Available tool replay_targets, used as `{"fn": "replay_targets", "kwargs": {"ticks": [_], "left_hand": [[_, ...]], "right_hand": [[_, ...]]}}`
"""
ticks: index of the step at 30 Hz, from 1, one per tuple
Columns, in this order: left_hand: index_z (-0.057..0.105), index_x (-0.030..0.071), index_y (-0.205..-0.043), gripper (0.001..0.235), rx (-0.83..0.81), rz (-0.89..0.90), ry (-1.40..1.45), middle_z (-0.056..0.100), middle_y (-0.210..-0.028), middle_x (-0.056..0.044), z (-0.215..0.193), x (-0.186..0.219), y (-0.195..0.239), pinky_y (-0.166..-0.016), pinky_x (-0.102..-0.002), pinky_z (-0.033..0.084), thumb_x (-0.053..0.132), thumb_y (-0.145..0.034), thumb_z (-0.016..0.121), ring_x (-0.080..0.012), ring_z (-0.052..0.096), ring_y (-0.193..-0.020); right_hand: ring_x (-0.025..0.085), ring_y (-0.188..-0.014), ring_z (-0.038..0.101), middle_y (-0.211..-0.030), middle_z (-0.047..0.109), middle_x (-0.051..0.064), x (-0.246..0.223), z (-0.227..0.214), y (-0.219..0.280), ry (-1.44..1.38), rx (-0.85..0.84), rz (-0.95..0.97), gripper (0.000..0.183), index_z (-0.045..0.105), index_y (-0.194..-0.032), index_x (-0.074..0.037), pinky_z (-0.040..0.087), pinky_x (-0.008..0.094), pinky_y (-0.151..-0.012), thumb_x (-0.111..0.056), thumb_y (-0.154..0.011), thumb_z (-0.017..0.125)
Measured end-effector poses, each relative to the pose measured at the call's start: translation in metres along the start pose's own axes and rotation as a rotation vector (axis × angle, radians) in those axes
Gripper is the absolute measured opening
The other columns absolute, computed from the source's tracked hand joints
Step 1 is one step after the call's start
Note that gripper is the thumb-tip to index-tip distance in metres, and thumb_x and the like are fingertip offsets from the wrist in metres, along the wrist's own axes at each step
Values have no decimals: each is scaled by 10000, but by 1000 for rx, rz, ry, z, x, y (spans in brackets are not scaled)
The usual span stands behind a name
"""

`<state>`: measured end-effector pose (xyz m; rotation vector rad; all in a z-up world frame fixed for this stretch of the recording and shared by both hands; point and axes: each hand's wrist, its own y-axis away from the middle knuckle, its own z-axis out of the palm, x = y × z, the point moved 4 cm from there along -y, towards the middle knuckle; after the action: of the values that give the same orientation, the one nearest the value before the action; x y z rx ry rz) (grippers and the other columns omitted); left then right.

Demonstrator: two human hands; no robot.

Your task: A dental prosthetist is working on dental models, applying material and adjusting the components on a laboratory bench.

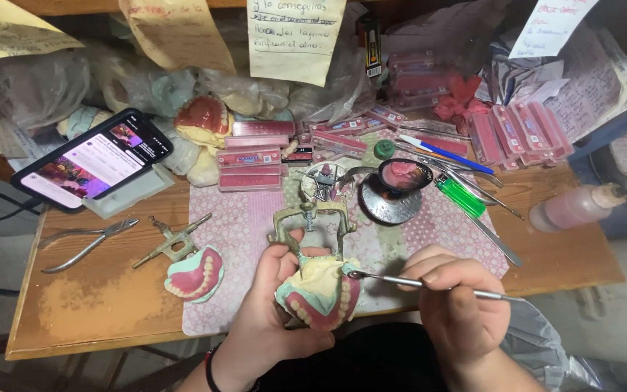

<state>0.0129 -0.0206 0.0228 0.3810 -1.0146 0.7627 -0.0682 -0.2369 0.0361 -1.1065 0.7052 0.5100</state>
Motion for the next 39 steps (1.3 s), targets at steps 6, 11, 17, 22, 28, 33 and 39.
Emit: {"fn": "replay_targets", "kwargs": {"ticks": [6, 11, 17, 22, 28, 33, 39], "left_hand": [[245, 110, -1517, 1095, 38, -25, -58, 495, -1457, -118, -3, -2, 3, -1069, -349, 461, 19, -657, 915, -219, 550, -1344], [249, 142, -1509, 1097, 38, -34, -1, 488, -1458, -126, -5, -7, 4, -1000, -342, 506, 21, -652, 925, -220, 546, -1335], [238, 165, -1536, 1099, 14, -10, 112, 487, -1452, -131, -1, -5, 5, -948, -356, 549, -31, -678, 896, -252, 572, -1298], [258, 125, -1521, 1047, 3, 21, 166, 504, -1451, -144, 3, -3, 4, -991, -391, 541, -45, -696, 881, -281, 584, -1303], [214, 118, -1562, 1098, 43, 1, 210, 498, -1465, -182, 3, -7, 4, -931, -379, 572, -59, -703, 875, -288, 621, -1231], [221, 143, -1585, 1134, 102, -49, 216, 508, -1464, -133, 4, -13, 3, -893, -322, 565, -112, -670, 840, -247, 625, -1232], [180, 159, -1600, 1170, 90, -48, 240, 471, -1486, -152, 5, -15, 1, -911, -342, 571, -85, -687, 870, -264, 616, -1243]], "right_hand": [[293, -817, 684, -894, 726, 180, -6, 9, 3, 121, -46, -40, 279, 677, -987, -77, 554, 382, -790, -314, -1076, 559], [282, -726, 720, -893, 743, 161, -14, 13, 2, 287, -70, -223, 278, 647, -956, -82, 585, 378, -711, -291, -1080, 513], [273, -704, 716, -873, 744, 164, -15, 11, 8, 369, -87, -311, 298, 628, -925, -100, 589, 363, -700, -304, -1089, 486], [282, -676, 738, -876, 755, 163, -19, 13, 10, 497, -144, -400, 306, 617, -909, -101, 629, 370, -699, -303, -1079, 461], [309, -732, 627, -834, 631, 185, 7, -33, -7, 381, 137, -453, 101, 556, -943, -97, 562, 434, -739, -144, -1012, 499], [229, -828, 736, -922, 721, 203, 38, -62, -43, 119, 434, 223, 244, 620, -1101, -22, 630, 300, -802, -265, -1080, 618], [228, -783, 729, -907, 726, 203, 40, -61, -43, 127, 423, 270, 252, 626, -1086, -27, 630, 302, -773, -279, -1068, 628]]}}
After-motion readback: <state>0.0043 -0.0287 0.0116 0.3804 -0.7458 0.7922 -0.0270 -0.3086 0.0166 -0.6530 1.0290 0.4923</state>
